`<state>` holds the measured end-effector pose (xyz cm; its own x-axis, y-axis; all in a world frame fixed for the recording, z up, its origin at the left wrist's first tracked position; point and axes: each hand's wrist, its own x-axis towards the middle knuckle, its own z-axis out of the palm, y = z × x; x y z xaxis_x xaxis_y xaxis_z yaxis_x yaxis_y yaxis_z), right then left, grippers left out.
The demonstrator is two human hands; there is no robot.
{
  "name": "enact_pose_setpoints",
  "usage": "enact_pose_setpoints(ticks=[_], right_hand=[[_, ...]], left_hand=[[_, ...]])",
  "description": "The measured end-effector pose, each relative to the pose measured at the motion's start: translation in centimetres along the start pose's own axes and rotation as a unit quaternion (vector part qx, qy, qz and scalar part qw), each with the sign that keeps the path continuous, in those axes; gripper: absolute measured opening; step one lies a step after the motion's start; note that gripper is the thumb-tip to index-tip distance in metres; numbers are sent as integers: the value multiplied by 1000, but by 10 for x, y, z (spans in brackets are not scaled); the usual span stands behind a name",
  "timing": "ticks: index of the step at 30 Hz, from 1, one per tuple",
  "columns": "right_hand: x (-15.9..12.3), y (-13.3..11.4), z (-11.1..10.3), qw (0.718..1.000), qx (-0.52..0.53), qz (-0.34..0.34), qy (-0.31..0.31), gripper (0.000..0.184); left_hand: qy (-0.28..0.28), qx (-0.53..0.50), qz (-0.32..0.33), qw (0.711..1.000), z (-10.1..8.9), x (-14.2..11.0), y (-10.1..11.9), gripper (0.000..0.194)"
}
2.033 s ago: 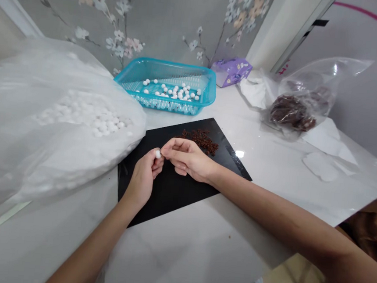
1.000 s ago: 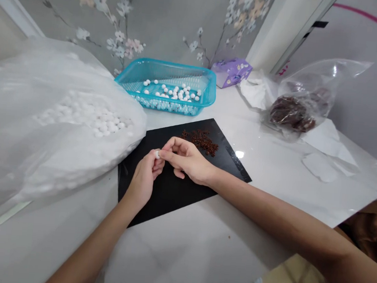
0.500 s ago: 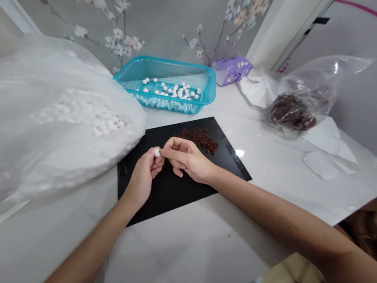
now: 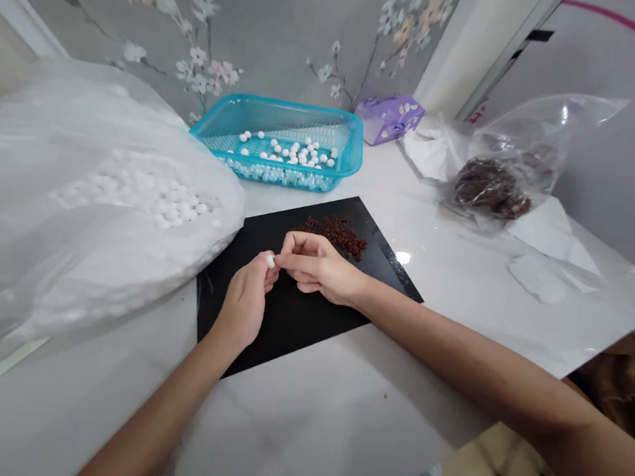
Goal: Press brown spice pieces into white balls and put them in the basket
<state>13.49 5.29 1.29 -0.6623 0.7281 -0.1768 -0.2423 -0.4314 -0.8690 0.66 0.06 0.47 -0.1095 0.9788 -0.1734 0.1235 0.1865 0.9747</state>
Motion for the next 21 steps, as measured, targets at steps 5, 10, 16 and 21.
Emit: enact_pose_setpoints(ticks=[5,10,16,21], right_hand=[[0,2,0,1000,-6,-12,1,35],[2,4,-2,1000,20,-18,-13,28],[5,5,-8,996,74,-34,21,13],[5,5,-10,998,61,-20,2,10]], left_hand=[[0,-2,-2,1000,1,0,2,28],[-7,-24,-6,1000,-1,2,1,28],[6,-17,7,1000,-1,1,2,26],[18,-29,3,999,0,3,2,24]])
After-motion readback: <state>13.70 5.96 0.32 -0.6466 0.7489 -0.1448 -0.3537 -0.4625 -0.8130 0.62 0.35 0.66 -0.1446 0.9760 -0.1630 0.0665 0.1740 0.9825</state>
